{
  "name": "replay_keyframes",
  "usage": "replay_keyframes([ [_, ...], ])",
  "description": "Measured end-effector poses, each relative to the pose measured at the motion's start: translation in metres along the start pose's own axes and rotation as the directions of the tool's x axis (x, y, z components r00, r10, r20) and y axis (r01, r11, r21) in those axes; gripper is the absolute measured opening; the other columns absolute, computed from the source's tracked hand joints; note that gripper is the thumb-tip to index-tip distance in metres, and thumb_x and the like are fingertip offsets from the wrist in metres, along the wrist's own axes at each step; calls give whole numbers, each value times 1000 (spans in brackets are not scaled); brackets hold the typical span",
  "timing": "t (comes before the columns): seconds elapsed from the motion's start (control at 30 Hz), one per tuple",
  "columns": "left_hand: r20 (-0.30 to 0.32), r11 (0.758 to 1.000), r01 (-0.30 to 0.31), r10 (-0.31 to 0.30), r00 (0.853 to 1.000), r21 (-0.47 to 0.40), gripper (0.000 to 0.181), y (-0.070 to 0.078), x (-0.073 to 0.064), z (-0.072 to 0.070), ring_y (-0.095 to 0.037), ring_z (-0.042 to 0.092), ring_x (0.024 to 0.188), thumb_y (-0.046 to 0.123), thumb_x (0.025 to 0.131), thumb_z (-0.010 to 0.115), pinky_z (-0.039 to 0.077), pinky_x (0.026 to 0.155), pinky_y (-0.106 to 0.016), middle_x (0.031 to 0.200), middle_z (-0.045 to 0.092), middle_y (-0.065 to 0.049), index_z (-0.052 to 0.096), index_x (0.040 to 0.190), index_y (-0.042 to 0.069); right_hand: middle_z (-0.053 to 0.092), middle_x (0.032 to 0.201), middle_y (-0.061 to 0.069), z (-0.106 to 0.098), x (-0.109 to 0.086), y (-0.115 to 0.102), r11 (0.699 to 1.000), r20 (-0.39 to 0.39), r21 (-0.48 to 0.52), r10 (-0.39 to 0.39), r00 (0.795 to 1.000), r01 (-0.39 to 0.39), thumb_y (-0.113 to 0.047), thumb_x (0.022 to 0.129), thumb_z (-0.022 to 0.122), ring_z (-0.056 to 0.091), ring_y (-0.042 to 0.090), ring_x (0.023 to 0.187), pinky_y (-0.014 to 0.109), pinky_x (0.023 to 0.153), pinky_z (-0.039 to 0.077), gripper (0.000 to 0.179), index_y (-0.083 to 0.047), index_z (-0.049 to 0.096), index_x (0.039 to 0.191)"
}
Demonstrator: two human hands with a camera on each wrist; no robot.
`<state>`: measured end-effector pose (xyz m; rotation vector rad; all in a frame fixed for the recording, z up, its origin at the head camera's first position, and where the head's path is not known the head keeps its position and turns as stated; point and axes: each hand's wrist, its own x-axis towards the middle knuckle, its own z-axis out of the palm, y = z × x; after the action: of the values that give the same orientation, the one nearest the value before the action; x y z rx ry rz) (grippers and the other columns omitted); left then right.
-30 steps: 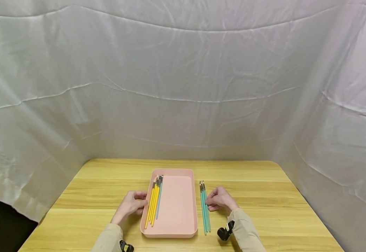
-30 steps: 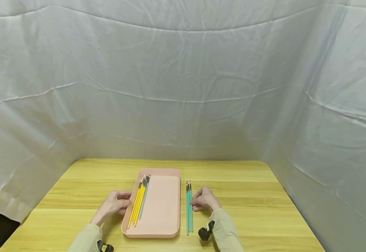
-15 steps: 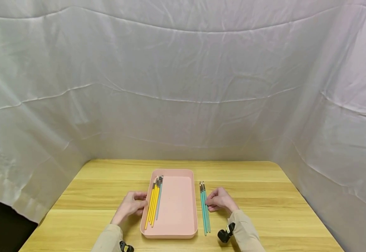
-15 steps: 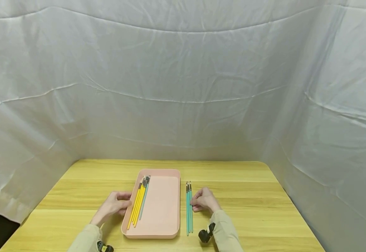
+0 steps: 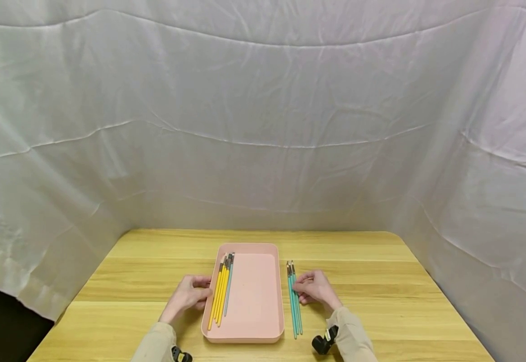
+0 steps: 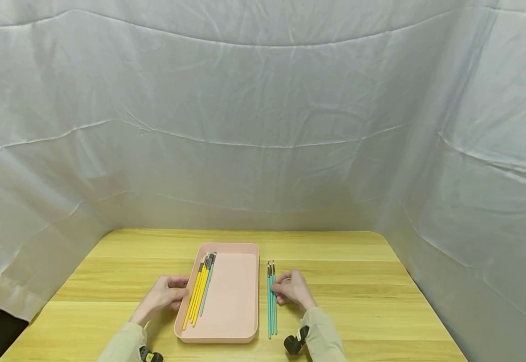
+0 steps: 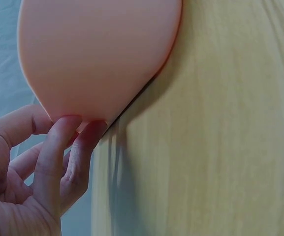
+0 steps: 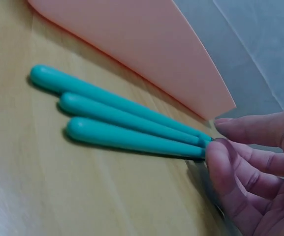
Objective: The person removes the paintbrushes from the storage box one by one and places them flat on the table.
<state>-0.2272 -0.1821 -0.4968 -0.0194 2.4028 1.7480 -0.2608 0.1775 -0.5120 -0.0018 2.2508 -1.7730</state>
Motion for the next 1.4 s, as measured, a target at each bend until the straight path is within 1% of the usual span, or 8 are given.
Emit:
replay_keyframes([
  [0.17, 3, 1000, -5, 5, 1000, -1, 43, 0, 0, 0, -16, 67, 75, -5, 85, 66, 61, 60, -30, 108, 66, -27, 59, 126, -16, 68, 70, 4, 1, 0, -2, 998, 27, 53, -43, 999, 42, -2, 90, 68, 60, 8, 55, 21, 55, 56, 30, 16, 59, 112],
  [0.3, -4, 1000, -3, 3, 1000, 0, 43, 0, -1, 1, -16, 67, 74, -6, 84, 66, 60, 59, -30, 107, 67, -27, 59, 126, -17, 70, 73, 5, 2, -2, -5, 991, 56, 105, -91, 994, 85, -2, 91, 66, 63, 9, 59, 22, 59, 59, 37, 20, 54, 118],
  [0.5, -11, 1000, 5, -5, 1000, 1, 43, 0, 0, 2, -16, 67, 74, -7, 84, 65, 60, 60, -30, 107, 67, -27, 59, 126, -17, 72, 79, 6, 5, -6, -13, 979, 84, 174, -123, 989, 107, -1, 93, 64, 68, 11, 65, 26, 66, 62, 43, 22, 49, 126],
  [0.77, -20, 1000, 19, -18, 1000, 4, 42, 0, 0, 3, -17, 67, 76, -6, 85, 66, 61, 60, -31, 108, 67, -27, 60, 126, -15, 72, 82, 4, 13, -10, -28, 974, 101, 197, -134, 986, 112, -3, 93, 65, 69, 12, 69, 27, 68, 63, 45, 21, 48, 127],
  [0.87, -33, 1000, 30, -30, 999, 8, 41, 1, 0, 3, -16, 66, 75, -6, 85, 66, 61, 60, -31, 107, 67, -25, 61, 126, -14, 72, 83, 6, 17, -11, -33, 973, 108, 190, -153, 982, 131, -4, 92, 66, 69, 13, 68, 30, 69, 63, 45, 22, 49, 125],
  [1.0, -44, 999, 47, -47, 998, 9, 41, 1, 0, 3, -16, 66, 75, -6, 85, 67, 61, 60, -32, 106, 67, -23, 62, 126, -13, 73, 84, 9, 23, -11, -39, 970, 119, 195, -168, 979, 143, -3, 93, 66, 69, 13, 69, 30, 69, 63, 43, 22, 50, 124],
  [1.2, -28, 999, 36, -35, 999, 10, 44, 1, -1, 1, -16, 67, 76, -5, 86, 67, 60, 60, -30, 108, 68, -24, 60, 128, -13, 73, 85, 9, 35, -10, -48, 970, 130, 193, -174, 976, 147, -5, 93, 67, 70, 11, 68, 26, 67, 62, 39, 17, 55, 123],
  [1.4, -19, 1000, 30, -30, 999, 5, 45, 2, -1, 2, -16, 67, 77, -5, 85, 66, 61, 60, -30, 109, 67, -26, 58, 129, -15, 72, 85, 8, 48, -6, -56, 967, 150, 200, -187, 971, 155, -4, 93, 67, 71, 12, 68, 28, 68, 63, 35, 15, 56, 120],
])
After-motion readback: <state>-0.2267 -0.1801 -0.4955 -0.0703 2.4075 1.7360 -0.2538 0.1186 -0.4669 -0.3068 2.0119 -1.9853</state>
